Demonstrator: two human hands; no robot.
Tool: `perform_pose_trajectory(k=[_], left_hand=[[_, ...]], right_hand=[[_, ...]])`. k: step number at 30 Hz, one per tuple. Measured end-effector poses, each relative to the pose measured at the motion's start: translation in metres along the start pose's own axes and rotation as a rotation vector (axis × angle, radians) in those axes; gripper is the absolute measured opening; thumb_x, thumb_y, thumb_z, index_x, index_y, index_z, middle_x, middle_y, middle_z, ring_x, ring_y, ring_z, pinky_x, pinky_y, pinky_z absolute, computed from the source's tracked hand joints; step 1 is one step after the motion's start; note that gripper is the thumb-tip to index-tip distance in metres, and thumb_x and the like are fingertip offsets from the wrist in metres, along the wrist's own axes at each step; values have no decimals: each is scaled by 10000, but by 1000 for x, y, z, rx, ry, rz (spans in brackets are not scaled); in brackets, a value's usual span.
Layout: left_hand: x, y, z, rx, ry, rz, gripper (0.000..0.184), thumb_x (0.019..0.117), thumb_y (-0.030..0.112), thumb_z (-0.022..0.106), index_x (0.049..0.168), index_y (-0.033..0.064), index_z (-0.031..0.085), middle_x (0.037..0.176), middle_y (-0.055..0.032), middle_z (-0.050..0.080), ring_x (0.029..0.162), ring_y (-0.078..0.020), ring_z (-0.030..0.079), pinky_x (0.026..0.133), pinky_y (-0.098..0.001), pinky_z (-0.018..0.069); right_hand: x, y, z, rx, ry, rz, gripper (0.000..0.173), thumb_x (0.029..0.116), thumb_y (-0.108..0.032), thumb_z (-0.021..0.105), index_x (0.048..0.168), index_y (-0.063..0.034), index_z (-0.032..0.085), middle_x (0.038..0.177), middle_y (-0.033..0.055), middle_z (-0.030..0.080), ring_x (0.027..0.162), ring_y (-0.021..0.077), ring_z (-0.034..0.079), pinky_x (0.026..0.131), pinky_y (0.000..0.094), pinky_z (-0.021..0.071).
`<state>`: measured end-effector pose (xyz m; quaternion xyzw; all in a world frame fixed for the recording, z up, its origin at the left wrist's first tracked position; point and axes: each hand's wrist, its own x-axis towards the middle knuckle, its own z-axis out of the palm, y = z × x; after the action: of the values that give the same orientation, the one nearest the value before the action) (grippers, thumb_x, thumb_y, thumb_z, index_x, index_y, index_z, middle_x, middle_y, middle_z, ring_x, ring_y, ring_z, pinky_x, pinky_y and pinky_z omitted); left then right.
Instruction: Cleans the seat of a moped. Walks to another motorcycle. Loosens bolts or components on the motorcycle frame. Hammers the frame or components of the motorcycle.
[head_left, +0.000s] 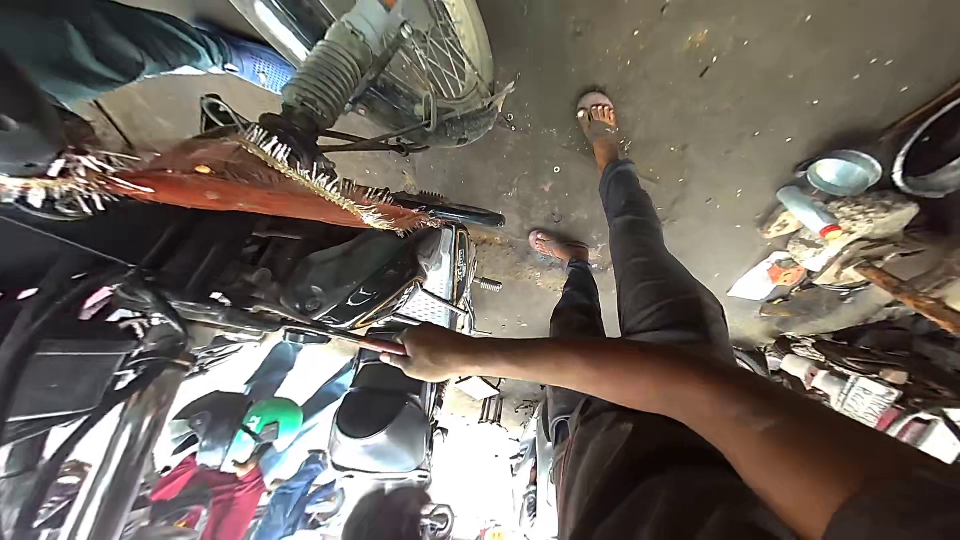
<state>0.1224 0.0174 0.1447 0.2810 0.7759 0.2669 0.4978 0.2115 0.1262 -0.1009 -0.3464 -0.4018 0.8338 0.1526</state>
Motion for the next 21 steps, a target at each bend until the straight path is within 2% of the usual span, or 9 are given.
perform_pose_trajectory(k=[2, 6, 7, 9, 11, 13, 15, 19, 21], left_hand=[[52, -27, 20, 419, 153, -57, 530, 1084, 313, 396, 1453, -67, 389, 1301, -151, 622, 1127, -196, 655, 925, -398, 571], [162, -23, 76, 664, 204, -123, 554, 1026, 307, 624, 1418, -50, 462, 1237, -158, 638, 1066, -156, 639, 953, -361, 538], [180, -23, 82, 678, 226, -125, 453, 1022, 328, 643, 1281, -38, 577, 1073, -121, 673, 919, -140, 639, 850, -355, 539], [208, -34, 88, 601, 257, -106, 293, 1040, 329, 614, 1031, 36, 636, 786, 10, 649, 650, -51, 610, 629, -257, 539], [212, -44, 90, 471, 258, -46, 239, 1061, 276, 568, 981, 54, 607, 701, 38, 625, 585, -53, 614, 588, -255, 554], [212, -49, 86, 345, 255, -3, 235, 1073, 246, 549, 1029, 24, 611, 718, -28, 718, 607, -139, 711, 595, -323, 619], [211, -52, 90, 304, 288, 6, 213, 1079, 229, 522, 1010, 36, 582, 680, -33, 698, 538, -149, 680, 498, -312, 583], [208, -54, 81, 253, 264, 0, 173, 1065, 210, 563, 1025, 43, 583, 685, -6, 672, 588, -139, 694, 610, -330, 633], [213, -51, 65, 185, 95, -39, 204, 1059, 267, 586, 1049, 63, 596, 719, -9, 695, 639, -151, 713, 667, -353, 645]], right_hand=[[0, -4, 0, -10, 12, 5, 390, 1082, -319, 513, 1007, 22, 687, 912, 182, 685, 906, 319, 684, 797, 520, 540], [-17, -27, -7, -93, -18, 46, 280, 985, -210, 644, 1038, 64, 677, 1026, 229, 692, 1008, 378, 677, 852, 596, 531], [-18, -27, -7, -89, -23, 22, 241, 962, -159, 661, 1038, 69, 681, 1019, 233, 695, 996, 381, 679, 845, 599, 531], [-7, -18, -9, -79, -32, 2, 193, 944, -118, 667, 1027, 55, 679, 983, 215, 686, 949, 364, 678, 808, 578, 539], [-5, -14, -11, -29, -47, 53, 188, 960, -99, 647, 1056, 63, 657, 991, 230, 677, 954, 373, 677, 808, 579, 534], [-8, -5, 3, 75, 64, 76, 199, 940, -109, 657, 1063, 47, 655, 988, 225, 682, 953, 374, 681, 804, 588, 544], [-12, 10, 22, 149, 167, 106, 258, 961, -183, 657, 1127, 15, 670, 1019, 209, 699, 981, 362, 690, 840, 592, 554], [-16, 24, 46, 150, 173, 158, 328, 1006, -313, 628, 1074, 3, 686, 961, 189, 698, 927, 339, 690, 825, 565, 551], [-11, 23, 48, 89, 190, 220, 386, 982, -409, 647, 1006, -27, 691, 898, 159, 689, 864, 324, 689, 754, 568, 558]])
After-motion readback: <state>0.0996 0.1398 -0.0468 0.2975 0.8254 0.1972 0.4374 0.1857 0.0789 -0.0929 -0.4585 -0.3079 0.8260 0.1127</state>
